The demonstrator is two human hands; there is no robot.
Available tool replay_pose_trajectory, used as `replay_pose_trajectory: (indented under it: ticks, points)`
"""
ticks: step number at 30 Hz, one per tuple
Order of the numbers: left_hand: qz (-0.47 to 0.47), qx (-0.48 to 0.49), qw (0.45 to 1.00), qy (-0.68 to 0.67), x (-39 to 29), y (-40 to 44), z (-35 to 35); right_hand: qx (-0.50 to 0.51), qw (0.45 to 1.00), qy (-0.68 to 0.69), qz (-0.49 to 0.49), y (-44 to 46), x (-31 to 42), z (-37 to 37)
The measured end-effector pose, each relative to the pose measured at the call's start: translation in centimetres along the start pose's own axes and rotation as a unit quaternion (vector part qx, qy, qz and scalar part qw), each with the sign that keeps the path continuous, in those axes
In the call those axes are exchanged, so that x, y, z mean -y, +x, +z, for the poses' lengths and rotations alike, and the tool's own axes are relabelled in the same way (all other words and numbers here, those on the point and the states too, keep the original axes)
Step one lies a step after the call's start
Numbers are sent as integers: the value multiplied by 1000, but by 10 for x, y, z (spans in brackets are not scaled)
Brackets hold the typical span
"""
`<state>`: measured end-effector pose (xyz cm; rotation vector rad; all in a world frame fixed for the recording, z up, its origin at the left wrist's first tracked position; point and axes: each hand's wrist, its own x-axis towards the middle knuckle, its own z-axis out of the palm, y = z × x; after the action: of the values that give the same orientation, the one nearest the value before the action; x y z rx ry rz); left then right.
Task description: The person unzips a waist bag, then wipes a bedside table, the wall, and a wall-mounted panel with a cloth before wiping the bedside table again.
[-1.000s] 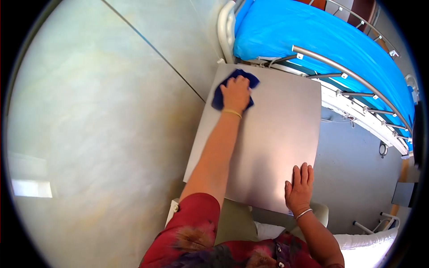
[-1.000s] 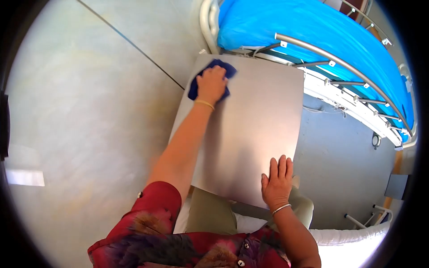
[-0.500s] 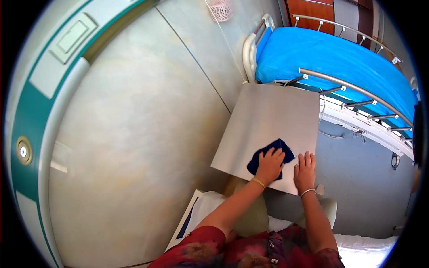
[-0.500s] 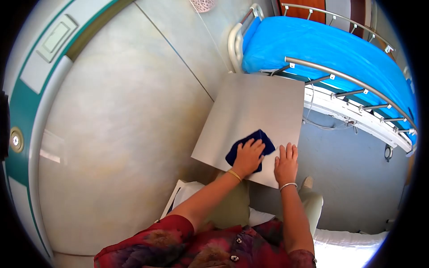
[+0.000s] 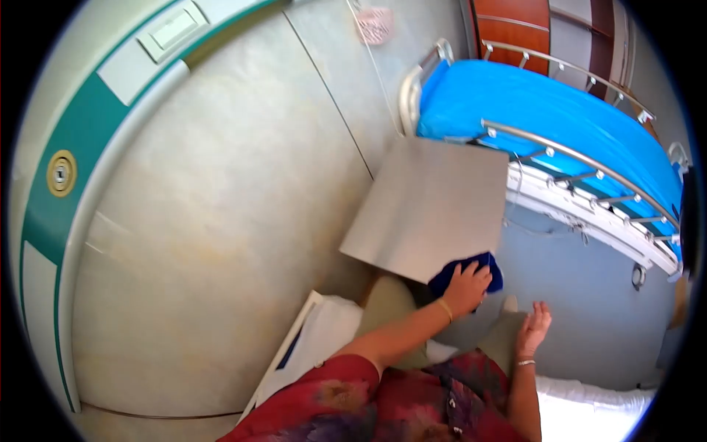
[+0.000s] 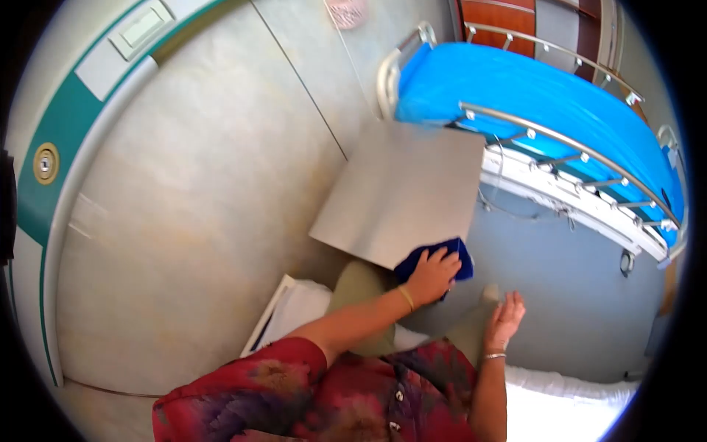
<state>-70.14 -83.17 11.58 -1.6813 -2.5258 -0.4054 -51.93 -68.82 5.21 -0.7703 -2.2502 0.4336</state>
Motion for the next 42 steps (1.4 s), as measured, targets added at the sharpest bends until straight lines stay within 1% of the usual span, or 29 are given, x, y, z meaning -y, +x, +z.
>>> replay_pose_trajectory:
  ticks: [1,2,3,4,5,6,7,9,10,12,14,16,18,20,21,23,24,25,26,27,28,32,34,38,42]
  points:
    - [20,-15,1000,7,-6,5,1,13,1000,14,25,-8,3,-2]
    - [27,1,1000,3,-10,11,1,23,998,24,55,-15,4,-7]
    - [30,16,999,-2,-12,16,-3,20,998,21,52,-12,2,-9]
    - [38,-12,999,-13,-8,16,1,15,998,22,49,-6,4,-8]
    - [42,-19,999,-19,-8,17,-2,19,999,22,39,-3,7,-10]
    - [41,1,999,-29,-7,16,-10,20,999,23,29,-2,10,-11]
    - [29,-12,999,-29,-4,12,-10,20,999,15,40,-4,10,-12]
    - [-2,-39,999,-2,14,4,-10,71,996,38,33,-6,12,-6]
    - [-21,-47,998,26,27,-2,-10,72,996,32,40,-5,16,-2]
    - [-101,-5,994,28,64,-9,-17,113,991,61,43,2,29,7]
    - [-159,-54,984,54,107,-26,-19,165,978,89,94,18,57,15]
    - [-209,-46,974,75,149,-44,-22,170,980,70,74,34,82,37]
    - [-238,-73,966,75,182,-63,-24,167,979,63,101,49,101,68]
    - [-285,-55,954,76,196,-74,-31,237,951,70,185,69,114,95]
    - [-301,-48,950,66,201,-78,-33,238,950,72,189,77,122,102]
    - [-306,-47,948,75,199,-78,-33,227,939,11,256,89,133,108]
    - [-313,-52,945,82,198,-75,-32,229,938,11,260,93,134,106]
    - [-310,-47,946,83,200,-74,-30,266,924,-17,273,98,136,103]
    - [-295,-62,948,99,200,-75,-26,305,907,-44,285,102,138,102]
    - [-280,-78,950,114,199,-72,-22,309,905,-44,289,104,139,103]
    - [-283,-70,950,113,192,-67,-23,314,903,-63,285,103,139,104]
    - [-149,-42,985,82,148,-20,-21,324,900,-93,277,107,145,98]
    - [-102,-54,991,60,121,8,-13,322,900,-102,275,106,143,103]
    - [-66,-78,995,7,88,59,2,318,902,-105,271,105,142,105]
    - [-44,-102,994,-24,87,99,16,323,898,-125,271,105,141,108]
